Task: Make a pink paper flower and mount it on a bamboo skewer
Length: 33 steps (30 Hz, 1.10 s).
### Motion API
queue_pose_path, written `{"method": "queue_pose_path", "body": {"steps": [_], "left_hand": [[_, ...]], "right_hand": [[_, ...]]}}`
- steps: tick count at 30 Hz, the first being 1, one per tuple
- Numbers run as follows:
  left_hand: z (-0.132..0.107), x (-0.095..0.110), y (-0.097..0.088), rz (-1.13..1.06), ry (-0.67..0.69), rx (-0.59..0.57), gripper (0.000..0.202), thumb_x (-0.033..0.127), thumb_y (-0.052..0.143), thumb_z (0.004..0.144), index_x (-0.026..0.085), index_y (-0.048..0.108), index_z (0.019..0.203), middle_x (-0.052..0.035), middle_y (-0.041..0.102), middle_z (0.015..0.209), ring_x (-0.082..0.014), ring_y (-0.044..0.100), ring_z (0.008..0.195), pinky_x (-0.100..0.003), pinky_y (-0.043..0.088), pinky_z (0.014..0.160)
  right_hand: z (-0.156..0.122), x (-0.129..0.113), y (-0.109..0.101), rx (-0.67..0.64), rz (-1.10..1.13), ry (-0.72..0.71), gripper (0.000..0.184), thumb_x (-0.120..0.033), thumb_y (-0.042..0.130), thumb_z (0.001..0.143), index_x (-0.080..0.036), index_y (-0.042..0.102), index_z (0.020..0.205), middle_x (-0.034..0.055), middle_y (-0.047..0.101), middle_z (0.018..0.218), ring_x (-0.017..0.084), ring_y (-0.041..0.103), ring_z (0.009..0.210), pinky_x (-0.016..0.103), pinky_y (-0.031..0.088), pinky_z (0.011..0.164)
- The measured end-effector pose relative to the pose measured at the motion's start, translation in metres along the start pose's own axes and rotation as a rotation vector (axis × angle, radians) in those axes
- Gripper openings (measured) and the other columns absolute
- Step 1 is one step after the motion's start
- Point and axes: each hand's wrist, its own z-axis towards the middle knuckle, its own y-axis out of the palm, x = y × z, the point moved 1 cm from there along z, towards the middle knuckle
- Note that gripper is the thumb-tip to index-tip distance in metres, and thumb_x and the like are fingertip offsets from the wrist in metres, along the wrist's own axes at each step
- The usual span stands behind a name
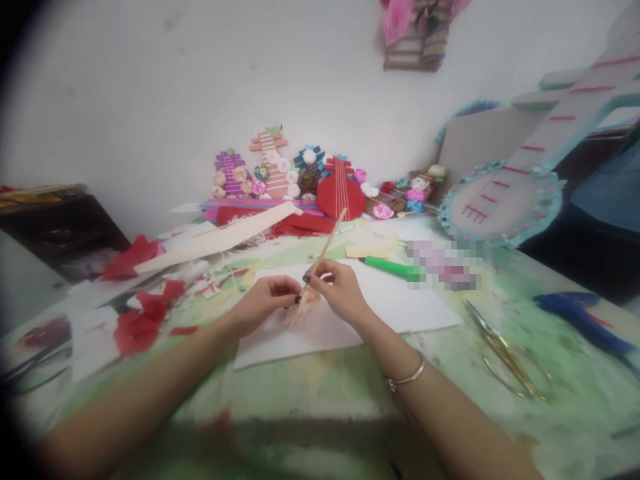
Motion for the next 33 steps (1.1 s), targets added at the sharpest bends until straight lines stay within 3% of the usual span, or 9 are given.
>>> {"method": "queue_pose_path", "body": {"steps": [33], "left_hand": [[0.0011, -0.0006, 0.0, -0.002, -0.024, 0.03, 0.015, 0.017, 0.073, 0.06, 0.012, 0.061, 0.067, -0.0009, 0.062, 0.066, -0.0103, 0.055, 0.061, -0.022, 0.04, 0.059]], "right_hand": [[-0.0014, -0.0027, 0.0013, -0.05, 0.024, -0.007, 0.013, -0.03, 0.061, 0.076, -0.018, 0.06, 0.073, 0.005, 0.064, 0.084, 0.018, 0.06, 0.082, 0.031, 0.047, 0.073]]}}
